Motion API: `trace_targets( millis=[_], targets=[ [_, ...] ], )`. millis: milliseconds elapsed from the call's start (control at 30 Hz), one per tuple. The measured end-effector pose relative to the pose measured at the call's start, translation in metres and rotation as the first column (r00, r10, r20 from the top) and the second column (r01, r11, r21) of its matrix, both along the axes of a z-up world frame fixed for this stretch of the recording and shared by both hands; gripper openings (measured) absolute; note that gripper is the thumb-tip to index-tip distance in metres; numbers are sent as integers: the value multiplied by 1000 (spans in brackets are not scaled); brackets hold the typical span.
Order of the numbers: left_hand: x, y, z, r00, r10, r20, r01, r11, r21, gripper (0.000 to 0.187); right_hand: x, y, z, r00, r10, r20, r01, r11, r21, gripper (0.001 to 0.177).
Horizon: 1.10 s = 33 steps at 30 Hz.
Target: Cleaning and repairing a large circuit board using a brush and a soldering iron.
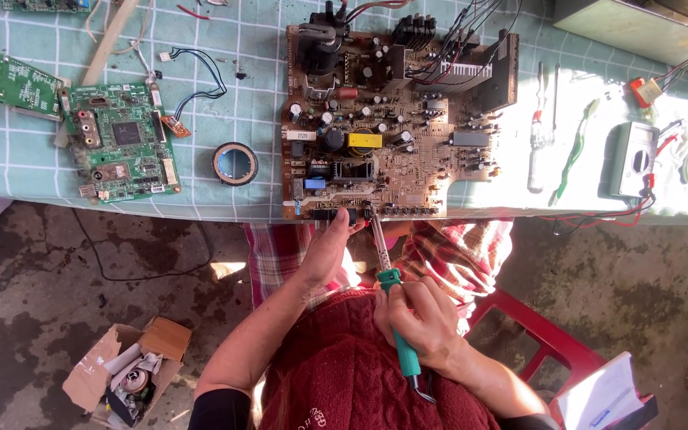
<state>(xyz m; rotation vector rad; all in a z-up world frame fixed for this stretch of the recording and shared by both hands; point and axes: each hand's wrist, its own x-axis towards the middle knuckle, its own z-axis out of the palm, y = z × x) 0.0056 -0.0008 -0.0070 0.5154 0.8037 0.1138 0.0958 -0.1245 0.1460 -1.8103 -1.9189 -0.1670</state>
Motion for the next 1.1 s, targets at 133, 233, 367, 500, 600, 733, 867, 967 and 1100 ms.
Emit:
trace_targets(
  millis=[133,233,367,500,600,733,867,967,1100],
  targets=[
    [0,-2,-2,999,31,14,-31,999,25,106,5,14,19,987,69,143,-66,997,-27,21],
    [1,-3,-3,998,66,-8,-66,998,-19,101,13,20,32,950,223,219,-187,967,-173,19],
    [0,2,8,1000,17,6,-17,1000,15,112,31,15,27,902,366,227,-301,913,-276,20],
    [-12,-18,-21,921,257,293,-300,947,111,50,58,29,31,919,391,-50,-394,907,-148,13],
    [-15,-20,-20,922,267,281,-307,945,111,48,69,37,39,920,359,-157,-384,904,-186,22],
    [-13,-20,-23,920,302,248,-339,933,120,48,75,63,55,913,361,-190,-401,876,-266,17],
    [-11,-23,-23,916,328,230,-359,927,106,48,62,87,62,913,355,-201,-403,861,-310,22],
    [-7,-22,-25,913,345,218,-373,922,103,50,63,89,52,909,355,-220,-413,838,-355,21],
    [-18,-20,-19,944,291,155,-311,942,125,46,68,118,96,893,122,-433,-301,877,-374,12]
  ],
)
